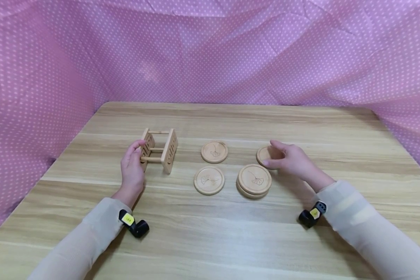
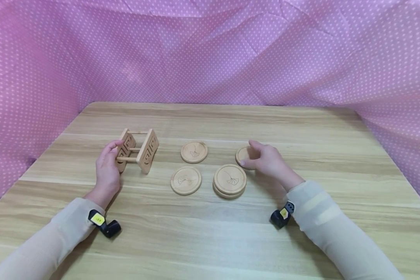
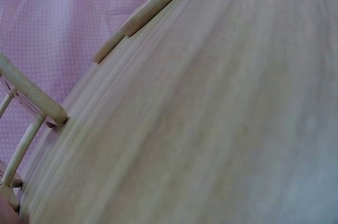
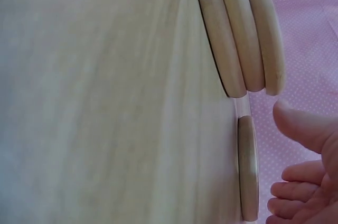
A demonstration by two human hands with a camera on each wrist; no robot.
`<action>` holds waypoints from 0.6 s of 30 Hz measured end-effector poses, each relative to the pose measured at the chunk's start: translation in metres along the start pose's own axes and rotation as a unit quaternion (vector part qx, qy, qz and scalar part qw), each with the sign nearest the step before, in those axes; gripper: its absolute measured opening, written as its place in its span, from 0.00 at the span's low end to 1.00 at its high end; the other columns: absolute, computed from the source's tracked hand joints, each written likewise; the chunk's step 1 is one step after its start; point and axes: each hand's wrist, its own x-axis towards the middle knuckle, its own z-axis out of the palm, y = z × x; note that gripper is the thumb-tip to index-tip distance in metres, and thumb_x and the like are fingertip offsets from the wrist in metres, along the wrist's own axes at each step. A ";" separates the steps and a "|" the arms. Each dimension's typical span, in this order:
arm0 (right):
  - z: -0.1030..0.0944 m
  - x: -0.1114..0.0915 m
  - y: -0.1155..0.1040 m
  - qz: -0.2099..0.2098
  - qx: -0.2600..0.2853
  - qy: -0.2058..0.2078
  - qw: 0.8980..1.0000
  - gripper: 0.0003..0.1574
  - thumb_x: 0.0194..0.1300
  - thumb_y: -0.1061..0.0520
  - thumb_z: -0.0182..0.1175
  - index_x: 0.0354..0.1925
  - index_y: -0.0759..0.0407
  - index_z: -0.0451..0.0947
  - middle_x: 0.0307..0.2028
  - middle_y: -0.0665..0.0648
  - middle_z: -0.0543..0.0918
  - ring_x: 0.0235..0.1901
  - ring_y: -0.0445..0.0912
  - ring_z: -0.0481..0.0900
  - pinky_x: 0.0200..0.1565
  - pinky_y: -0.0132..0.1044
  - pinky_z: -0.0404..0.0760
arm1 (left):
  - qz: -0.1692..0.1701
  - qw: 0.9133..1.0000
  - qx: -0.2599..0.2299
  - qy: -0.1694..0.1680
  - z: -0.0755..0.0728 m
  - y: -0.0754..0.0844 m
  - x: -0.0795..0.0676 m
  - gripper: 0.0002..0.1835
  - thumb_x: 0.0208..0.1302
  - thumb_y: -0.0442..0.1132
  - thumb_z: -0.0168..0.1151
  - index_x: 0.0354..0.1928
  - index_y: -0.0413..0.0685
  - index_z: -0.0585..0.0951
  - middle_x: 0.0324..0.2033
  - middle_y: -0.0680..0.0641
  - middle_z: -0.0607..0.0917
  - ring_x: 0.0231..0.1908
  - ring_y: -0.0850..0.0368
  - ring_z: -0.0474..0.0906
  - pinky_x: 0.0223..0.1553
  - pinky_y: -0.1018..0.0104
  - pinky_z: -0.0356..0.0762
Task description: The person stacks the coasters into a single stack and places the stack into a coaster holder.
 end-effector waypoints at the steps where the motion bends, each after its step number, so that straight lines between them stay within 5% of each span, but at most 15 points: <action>1: 0.000 0.001 0.001 0.003 -0.001 -0.001 1.000 0.54 0.54 0.45 0.66 0.69 0.65 0.51 0.65 0.69 0.60 0.65 0.61 0.57 0.64 0.54 0.55 | 0.001 1.000 -0.001 0.000 0.000 0.000 0.000 0.19 0.70 0.33 0.34 0.55 0.37 0.72 0.58 0.48 0.71 0.59 0.61 0.62 0.62 0.63 0.55; 18: 0.002 0.003 0.008 0.004 -0.027 -0.016 1.000 0.58 0.50 0.49 0.70 0.68 0.69 0.50 0.65 0.71 0.58 0.66 0.63 0.51 0.66 0.53 0.50 | 0.003 1.000 -0.007 0.007 0.001 -0.001 0.000 0.19 0.70 0.33 0.35 0.54 0.38 0.73 0.58 0.49 0.72 0.59 0.61 0.62 0.61 0.64 0.56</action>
